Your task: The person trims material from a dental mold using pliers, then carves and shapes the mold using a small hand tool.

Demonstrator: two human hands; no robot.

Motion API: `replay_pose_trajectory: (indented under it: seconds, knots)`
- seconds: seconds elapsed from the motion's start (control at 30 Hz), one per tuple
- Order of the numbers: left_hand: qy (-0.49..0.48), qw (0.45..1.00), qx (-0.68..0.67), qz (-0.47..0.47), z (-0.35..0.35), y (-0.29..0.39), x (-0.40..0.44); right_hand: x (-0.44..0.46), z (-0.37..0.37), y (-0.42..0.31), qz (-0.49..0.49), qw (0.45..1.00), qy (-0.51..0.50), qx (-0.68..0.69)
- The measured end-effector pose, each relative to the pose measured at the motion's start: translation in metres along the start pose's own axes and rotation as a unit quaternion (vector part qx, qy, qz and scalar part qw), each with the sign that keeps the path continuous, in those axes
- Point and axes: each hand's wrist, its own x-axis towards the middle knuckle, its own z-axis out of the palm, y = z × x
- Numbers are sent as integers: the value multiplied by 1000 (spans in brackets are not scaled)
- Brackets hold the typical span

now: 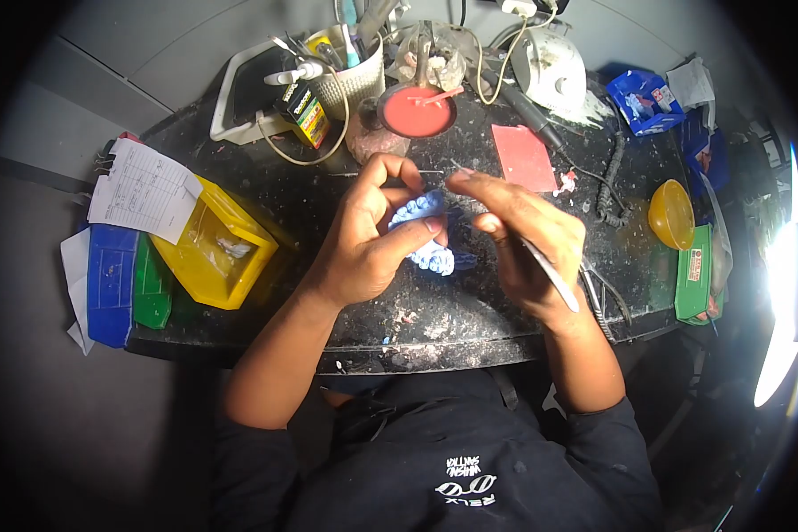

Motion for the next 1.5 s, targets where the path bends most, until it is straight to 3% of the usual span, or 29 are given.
replay_pose_trajectory:
  seconds: [0.13,0.3,0.37,0.47,0.5,0.57,0.7,1.13,1.33,1.4,1.5]
  knots:
    - [-8,1000,5,-29,-2,4,1,-2,2,3,9,1000,-23,0]
    - [-32,998,-28,-51,-12,5,1,4,-3,-8,64,997,20,-42]
    - [-46,997,-59,-33,-11,5,1,3,-6,1,12,992,42,-118]
    - [-70,995,-71,21,-8,2,1,3,-8,4,18,997,68,32]
    - [-71,995,-71,21,-8,3,0,2,-7,4,18,997,69,31]
    - [-73,993,-97,6,-8,6,-1,-1,-2,5,32,982,75,168]
    - [-89,988,-121,22,-9,3,-1,1,-1,4,0,989,72,132]
    - [-106,977,-181,35,-10,-3,-2,-1,3,2,29,988,76,132]
    - [-106,975,-194,30,-10,-6,-1,-7,6,3,107,970,69,208]
    - [-126,974,-184,29,-12,-8,0,-9,7,4,173,937,75,295]
    - [-117,976,-182,30,-13,-11,0,-10,6,4,210,922,69,317]
